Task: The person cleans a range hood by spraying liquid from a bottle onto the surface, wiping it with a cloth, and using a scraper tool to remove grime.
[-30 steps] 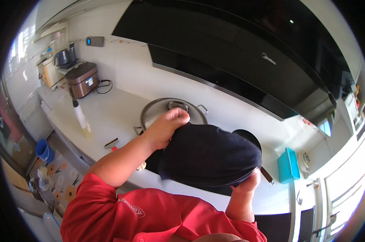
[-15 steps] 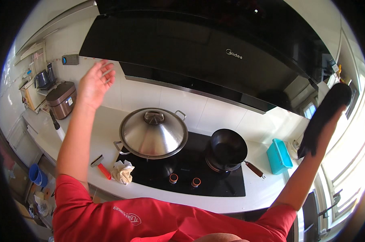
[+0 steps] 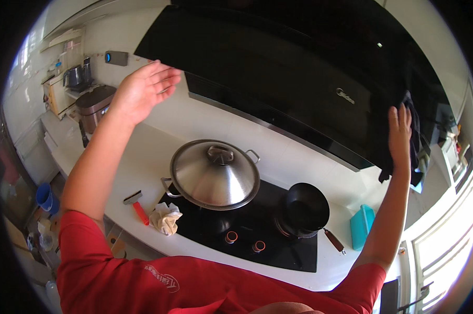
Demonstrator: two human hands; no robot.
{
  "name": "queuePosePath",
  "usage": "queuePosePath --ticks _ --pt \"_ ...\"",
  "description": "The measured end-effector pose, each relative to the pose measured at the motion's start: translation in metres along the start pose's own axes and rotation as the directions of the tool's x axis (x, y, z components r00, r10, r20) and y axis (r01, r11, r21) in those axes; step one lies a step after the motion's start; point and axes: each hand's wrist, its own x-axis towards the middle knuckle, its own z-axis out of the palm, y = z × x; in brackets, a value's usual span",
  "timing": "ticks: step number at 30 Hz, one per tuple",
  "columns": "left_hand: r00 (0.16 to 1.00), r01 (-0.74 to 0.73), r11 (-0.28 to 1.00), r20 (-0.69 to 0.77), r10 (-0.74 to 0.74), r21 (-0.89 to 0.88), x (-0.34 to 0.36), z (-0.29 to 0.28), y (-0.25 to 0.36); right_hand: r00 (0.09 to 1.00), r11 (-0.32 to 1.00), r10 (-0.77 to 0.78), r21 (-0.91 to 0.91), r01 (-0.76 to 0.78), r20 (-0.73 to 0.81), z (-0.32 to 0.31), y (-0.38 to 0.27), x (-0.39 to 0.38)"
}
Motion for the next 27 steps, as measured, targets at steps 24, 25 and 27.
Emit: queuePosePath --ticks 24,25,27 --pt "0.979 0.108 0.935 0.201 -0.04 -0.338 0.0 -0.015 -0.006 0.863 0.788 -0.495 0.368 0.494 -0.098 0.047 -0.518 0.15" --pt "0.981 0.106 0.925 0.189 -0.038 -0.364 -0.002 -0.014 -0.007 0.842 0.771 -0.535 0.366 0.522 -0.073 0.045 -0.521 0.148" --pt "0.97 0.137 0.872 0.242 -0.023 -0.469 0.005 -0.022 -0.02 0.785 0.728 -0.619 0.365 0.581 -0.016 0.038 -0.523 0.14"
